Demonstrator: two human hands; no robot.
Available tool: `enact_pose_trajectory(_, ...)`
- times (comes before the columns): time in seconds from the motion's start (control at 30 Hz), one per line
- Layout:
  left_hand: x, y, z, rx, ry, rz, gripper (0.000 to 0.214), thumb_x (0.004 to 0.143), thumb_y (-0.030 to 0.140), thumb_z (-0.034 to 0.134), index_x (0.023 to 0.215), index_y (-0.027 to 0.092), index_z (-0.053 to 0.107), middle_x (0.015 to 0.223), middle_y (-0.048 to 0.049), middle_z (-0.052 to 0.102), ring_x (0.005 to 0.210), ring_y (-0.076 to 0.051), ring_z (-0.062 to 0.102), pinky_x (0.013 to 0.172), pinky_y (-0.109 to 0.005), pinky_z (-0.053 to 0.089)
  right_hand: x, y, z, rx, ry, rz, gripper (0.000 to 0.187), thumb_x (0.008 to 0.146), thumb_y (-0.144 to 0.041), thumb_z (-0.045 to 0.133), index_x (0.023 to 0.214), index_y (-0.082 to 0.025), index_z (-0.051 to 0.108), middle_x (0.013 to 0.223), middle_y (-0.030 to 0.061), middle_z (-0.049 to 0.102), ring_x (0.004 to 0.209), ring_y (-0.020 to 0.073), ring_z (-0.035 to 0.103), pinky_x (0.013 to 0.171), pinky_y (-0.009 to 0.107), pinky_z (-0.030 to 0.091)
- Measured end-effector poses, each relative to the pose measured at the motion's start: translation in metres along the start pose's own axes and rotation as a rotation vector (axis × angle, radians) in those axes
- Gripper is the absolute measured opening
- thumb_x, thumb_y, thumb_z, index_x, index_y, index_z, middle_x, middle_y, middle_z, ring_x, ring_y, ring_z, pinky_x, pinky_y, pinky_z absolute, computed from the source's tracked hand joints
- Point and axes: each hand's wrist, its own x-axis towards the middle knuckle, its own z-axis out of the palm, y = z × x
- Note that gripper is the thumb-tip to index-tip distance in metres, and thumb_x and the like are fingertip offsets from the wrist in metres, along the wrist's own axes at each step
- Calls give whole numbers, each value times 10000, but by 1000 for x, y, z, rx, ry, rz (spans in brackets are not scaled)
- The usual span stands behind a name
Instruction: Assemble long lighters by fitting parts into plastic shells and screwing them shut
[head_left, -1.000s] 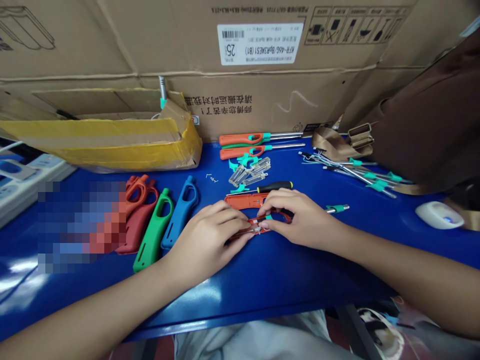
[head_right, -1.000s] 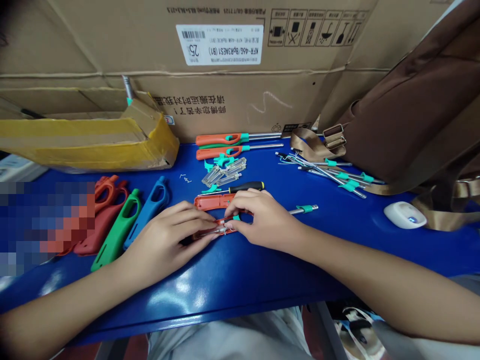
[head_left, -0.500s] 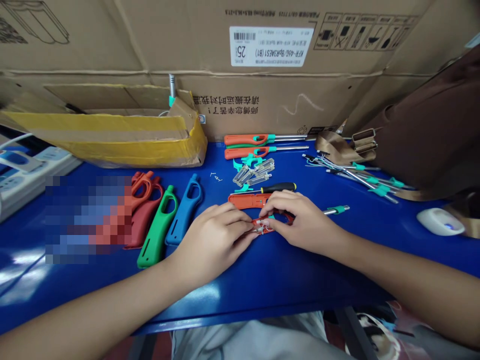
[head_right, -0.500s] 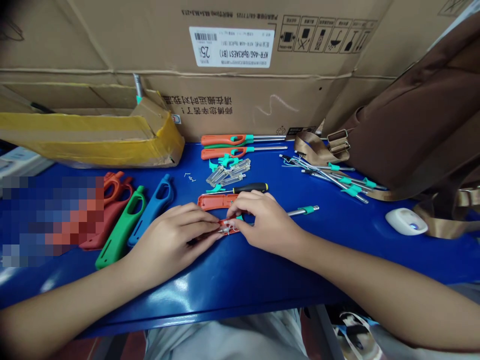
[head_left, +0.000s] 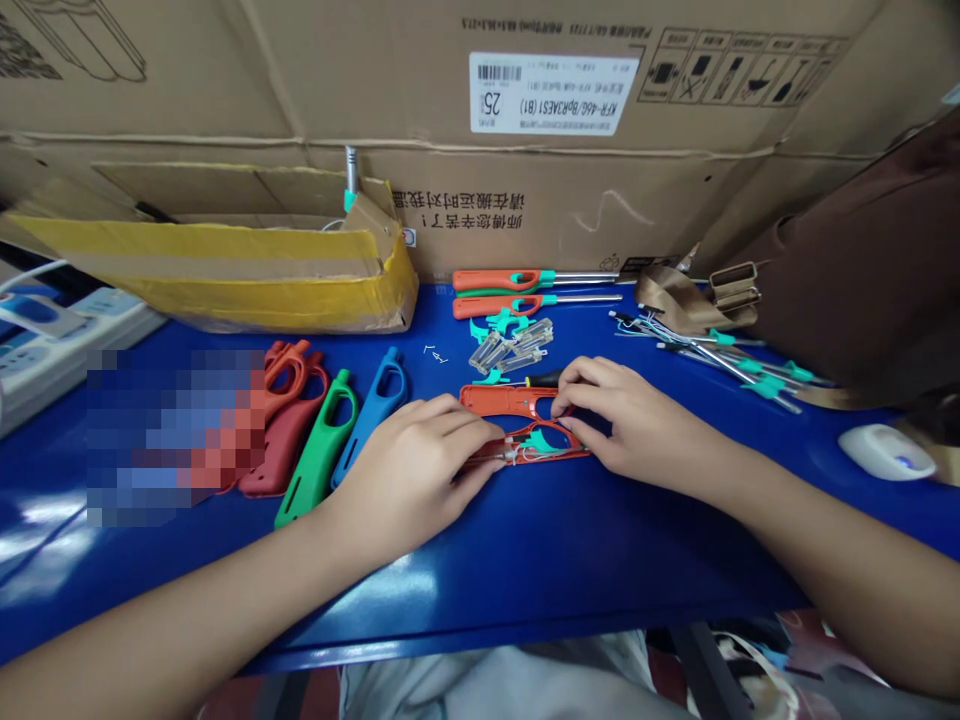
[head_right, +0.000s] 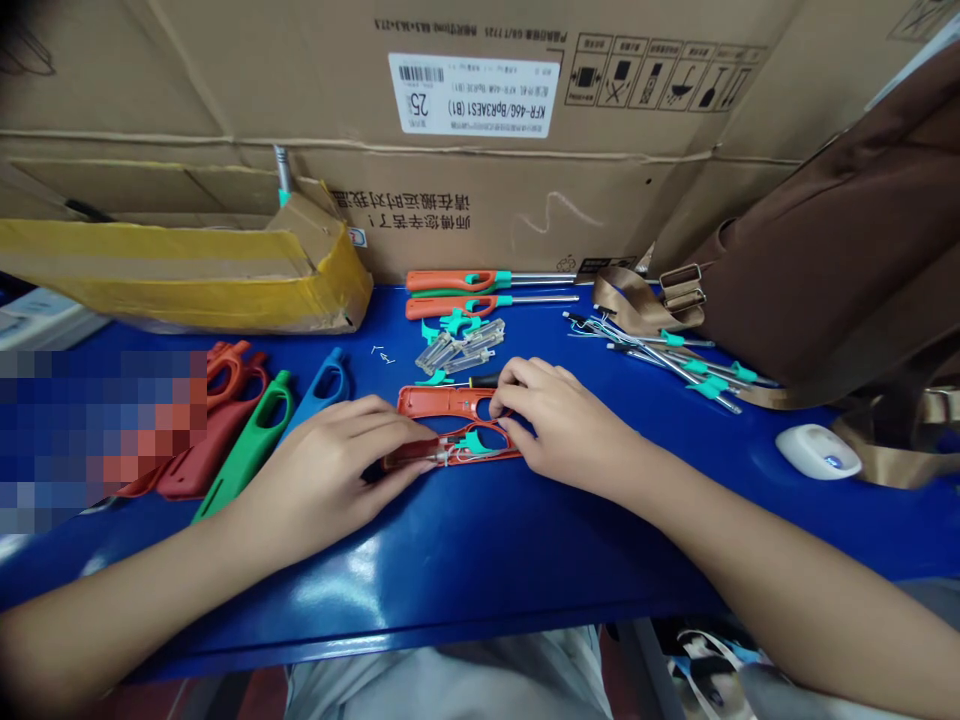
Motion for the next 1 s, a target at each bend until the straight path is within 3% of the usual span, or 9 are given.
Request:
enact_pose_trajectory(0.13,0,-1,-2,4,8,-1,156,950,250,650,1072,184,721,907,-36,747,861,-232,645,749,-372,521,-2,-3,-4,-99,-48,-31,134,932,-134,572,1029,-201,636,1108,88,596,1007,256,561,859,421,454)
enact_pose_trajectory(0.27,2,-2,-1,-25,31,4,191,949,263,650,1106,172,710,977,-54,748,915,-238,635,812,-389,534,0,-6,-6,-132,-47,-31,76,984,-184,527,944,-184,592,1037,87,611,940,245,575,815,400,440)
enact_pose_trajectory(0.47,3,-5,-4,47,197,70,369,953,263,664,1308,168,634,1330,-103,665,1197,-286,560,1037,-461,464,1,-17,-9,296,148,115,112,1014,-259,500,938,-203,559,849,5,617,721,140,555,654,272,438)
enact_pose_trajectory(0.67,1,-8,-6,110,170,97,296,992,271,623,1271,174,648,1219,-75,728,1092,-259,620,917,-424,471,2,-18,-7,683,111,286,138,992,-303,512,987,-202,605,869,16,668,743,142,630,646,256,498)
enact_pose_trajectory(0.8,1,-9,-5,115,103,124,304,1008,286,594,1274,145,639,1200,-83,730,1042,-255,636,854,-408,474,1,-18,-6,514,59,227,225,943,-305,587,1148,-219,624,921,19,671,767,159,628,681,291,514)
enact_pose_trajectory(0.93,2,-10,-5,153,44,136,305,1028,299,552,1270,138,645,1193,-85,728,1018,-253,644,845,-408,472,-2,-18,-6,215,-6,79,310,881,-300,696,1176,-231,630,1116,47,674,991,211,631,865,352,507)
enact_pose_trajectory(1.0,2,-11,-5,161,15,142,310,1039,307,528,1274,143,645,1192,-85,727,1020,-247,648,844,-404,471,-3,-18,-6,164,-35,63,319,883,-297,695,1185,-228,620,1130,50,668,995,217,632,850,356,511)
